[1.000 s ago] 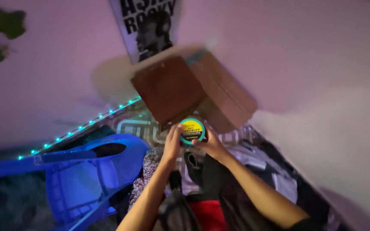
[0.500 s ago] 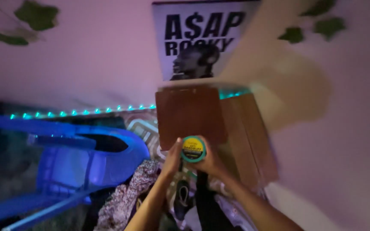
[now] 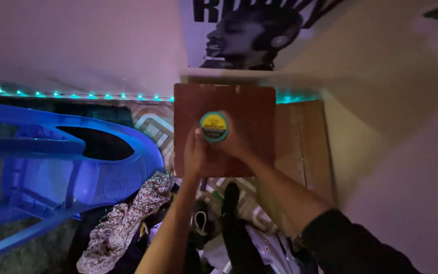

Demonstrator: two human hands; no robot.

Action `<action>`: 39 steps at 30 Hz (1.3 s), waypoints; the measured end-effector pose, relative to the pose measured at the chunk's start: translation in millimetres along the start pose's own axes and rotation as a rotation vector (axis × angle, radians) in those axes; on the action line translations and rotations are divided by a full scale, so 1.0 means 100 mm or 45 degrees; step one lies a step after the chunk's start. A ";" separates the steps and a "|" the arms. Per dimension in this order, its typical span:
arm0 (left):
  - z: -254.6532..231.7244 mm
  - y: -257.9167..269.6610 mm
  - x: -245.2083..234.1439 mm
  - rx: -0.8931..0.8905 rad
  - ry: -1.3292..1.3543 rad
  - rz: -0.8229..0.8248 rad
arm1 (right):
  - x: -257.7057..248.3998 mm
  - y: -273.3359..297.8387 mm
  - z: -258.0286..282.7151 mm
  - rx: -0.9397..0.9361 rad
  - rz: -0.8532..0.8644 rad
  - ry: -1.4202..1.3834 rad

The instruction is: Tidying a cluttered bedroom by handling objects, moving a chair, and sorting laundry.

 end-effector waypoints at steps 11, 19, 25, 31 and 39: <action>0.08 -0.37 -0.09 0.180 -0.106 -0.067 | 0.10 -0.47 0.02 0.135 -0.024 0.076; -0.20 -0.49 -0.17 0.051 0.071 0.007 | 0.10 -0.84 -0.21 -0.007 -0.022 -0.006; -0.16 -0.56 -0.21 0.064 -0.011 0.025 | 0.16 -0.77 -0.22 -0.057 -0.120 0.115; -0.10 -0.71 -0.20 0.085 -0.351 0.007 | 0.21 -0.77 -0.26 0.063 -0.199 0.141; -0.03 -0.68 -0.21 0.124 -0.492 -0.068 | 0.21 -0.64 -0.27 0.120 -0.151 0.163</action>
Point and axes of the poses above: each hand's wrist, its own y-axis away from the middle knuckle, its own x-axis out of the palm, z = x × y, the point moved 1 cm from there along -y, towards the middle knuckle, and after that the axes turned 10 degrees about z, right-handed, at the moved point
